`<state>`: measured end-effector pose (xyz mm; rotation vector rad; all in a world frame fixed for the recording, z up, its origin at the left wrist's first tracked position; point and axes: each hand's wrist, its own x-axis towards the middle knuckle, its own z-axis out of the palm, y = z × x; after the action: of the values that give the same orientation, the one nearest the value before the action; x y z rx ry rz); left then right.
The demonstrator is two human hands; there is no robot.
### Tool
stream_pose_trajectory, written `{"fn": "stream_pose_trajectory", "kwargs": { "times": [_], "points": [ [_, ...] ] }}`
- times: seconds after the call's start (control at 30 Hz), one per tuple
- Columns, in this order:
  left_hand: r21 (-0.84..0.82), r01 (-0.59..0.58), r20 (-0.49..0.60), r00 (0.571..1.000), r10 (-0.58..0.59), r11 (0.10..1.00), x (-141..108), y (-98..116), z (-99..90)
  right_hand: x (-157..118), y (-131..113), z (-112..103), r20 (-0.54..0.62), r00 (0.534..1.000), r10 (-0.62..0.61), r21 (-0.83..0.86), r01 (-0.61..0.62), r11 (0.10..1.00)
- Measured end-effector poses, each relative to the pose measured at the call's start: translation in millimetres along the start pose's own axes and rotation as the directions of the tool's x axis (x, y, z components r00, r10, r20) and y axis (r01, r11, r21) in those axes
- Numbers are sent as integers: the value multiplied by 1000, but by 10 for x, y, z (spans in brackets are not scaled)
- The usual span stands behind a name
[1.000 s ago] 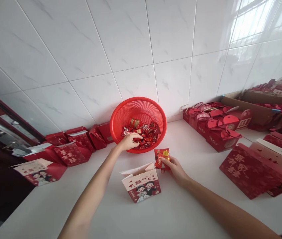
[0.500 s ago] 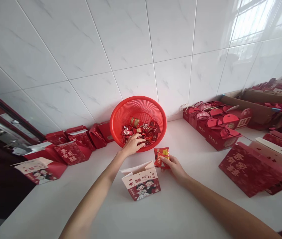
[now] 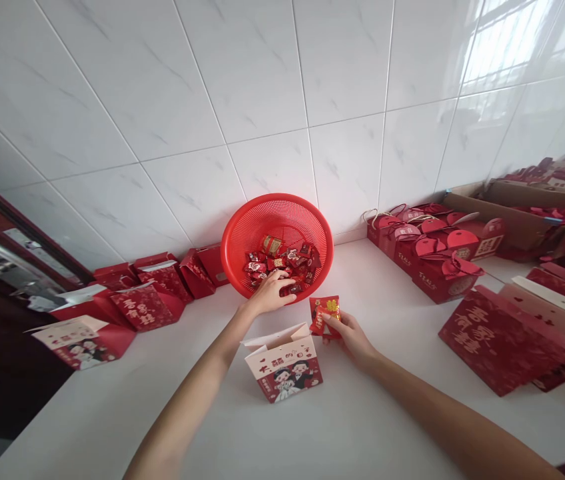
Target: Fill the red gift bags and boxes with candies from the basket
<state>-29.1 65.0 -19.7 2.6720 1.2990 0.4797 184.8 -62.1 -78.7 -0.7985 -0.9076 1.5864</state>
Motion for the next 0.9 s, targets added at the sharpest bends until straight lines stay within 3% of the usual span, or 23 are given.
{"fn": "stream_pose_trajectory", "kwargs": {
  "times": [0.63,0.9],
  "points": [
    [-51,-43,-161,986,34,998,-42,51,66,-23,-45,37,-8,1000,13,16,-13,1000],
    [-179,25,-265,962,-72,984,-53,7,97,-20,-45,40,-23,1000,18,25,-18,1000]
  ]
}}
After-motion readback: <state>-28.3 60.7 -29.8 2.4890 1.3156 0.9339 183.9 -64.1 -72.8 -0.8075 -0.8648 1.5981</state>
